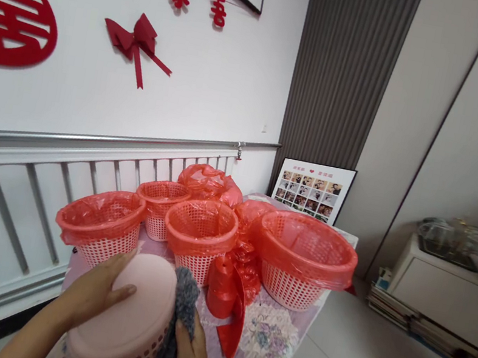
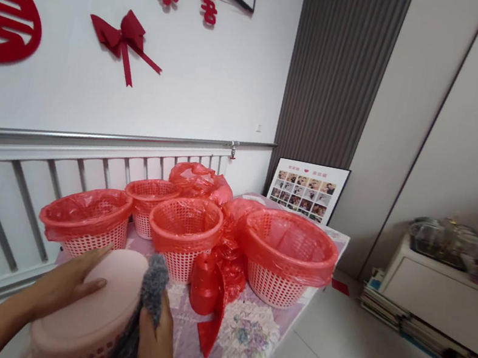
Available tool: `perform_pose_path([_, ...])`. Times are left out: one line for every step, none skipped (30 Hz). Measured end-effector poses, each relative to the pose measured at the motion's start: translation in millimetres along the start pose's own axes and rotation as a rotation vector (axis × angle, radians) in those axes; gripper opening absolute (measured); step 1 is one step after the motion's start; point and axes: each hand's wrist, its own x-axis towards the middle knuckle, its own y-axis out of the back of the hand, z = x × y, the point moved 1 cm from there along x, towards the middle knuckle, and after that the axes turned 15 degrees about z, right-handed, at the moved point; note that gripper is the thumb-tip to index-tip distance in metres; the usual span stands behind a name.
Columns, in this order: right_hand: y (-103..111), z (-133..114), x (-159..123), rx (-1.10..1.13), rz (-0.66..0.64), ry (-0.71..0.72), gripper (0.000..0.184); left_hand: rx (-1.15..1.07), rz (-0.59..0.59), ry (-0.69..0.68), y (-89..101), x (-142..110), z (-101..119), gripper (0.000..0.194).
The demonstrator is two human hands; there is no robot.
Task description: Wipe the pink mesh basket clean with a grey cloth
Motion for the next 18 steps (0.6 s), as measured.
perform_pose_path([-7.1,-17.7,2.6,0.022,-0.026,0.057,0.069,0.006,-0.007,-0.002,0.1,0.0,0.0,0.08])
perform_pose_path([-13.3,-32.9,6.8,0.041,-0.056,0.136,0.065,0.014,-0.014,0.002,0.4,0.0,0.3,0.082])
perform_pose_path([-18.2,-44.0,12.4,0.053,-0.079,0.192,0.061,0.022,-0.019,0.008,0.9,0.0,1.1,0.083])
perform_pose_path([-21.7,-50.3,19.2,0.061,-0.089,0.222,0.06,0.028,-0.024,0.016,1.6,0.1,2.3,0.084])
perform_pose_path([-23.7,-51.5,26.8,0.068,-0.087,0.219,0.061,0.032,-0.031,0.023,2.4,0.2,3.9,0.085])
perform_pose_path([-24.1,-47.5,34.6,0.07,-0.072,0.183,0.063,0.036,-0.038,0.034,3.5,0.4,5.7,0.085])
perform_pose_path([-22.8,-38.9,42.1,0.067,-0.054,0.132,0.067,0.04,-0.045,0.045,4.7,0.7,7.9,0.086])
perform_pose_path([-19.9,-26.4,48.5,0.055,-0.04,0.09,0.071,0.043,-0.055,0.054,6.1,1.0,10.2,0.086])
perform_pose_path([-15.4,-11.0,53.4,0.032,-0.029,0.064,0.075,0.045,-0.064,0.062,7.5,1.3,12.5,0.087])
perform_pose_path([-9.3,6.5,56.3,-0.005,-0.02,0.045,0.08,0.046,-0.07,0.071,8.9,1.6,14.7,0.087])
perform_pose_path([-1.9,25.1,56.9,-0.052,-0.014,0.028,0.085,0.046,-0.073,0.079,10.2,2.0,16.4,0.087])
perform_pose_path([6.5,43.8,55.1,-0.101,-0.001,0.01,0.092,0.045,-0.075,0.081,11.4,2.3,17.7,0.088])
perform_pose_path([15.1,61.6,50.7,-0.152,0.007,-0.014,0.101,0.043,-0.077,0.078,12.3,2.7,18.3,0.088])
perform_pose_path([23.4,77.4,44.0,-0.188,0.009,-0.031,0.106,0.04,-0.079,0.076,12.9,3.2,18.1,0.089])
perform_pose_path([30.9,90.2,35.1,-0.222,0.012,-0.043,0.106,0.034,-0.081,0.074,13.3,3.7,17.0,0.089])
perform_pose_path([37.4,99.6,24.4,-0.261,0.037,-0.053,0.104,0.02,-0.087,0.07,13.4,4.4,15.2,0.09])
perform_pose_path([42.4,105.0,12.4,-0.293,0.069,-0.056,0.096,-0.003,-0.095,0.064,13.3,5.3,12.7,0.09])
perform_pose_path([45.6,106.3,-0.6,-0.317,0.091,-0.042,0.085,-0.03,-0.102,0.059,13.1,6.3,9.7,0.089])
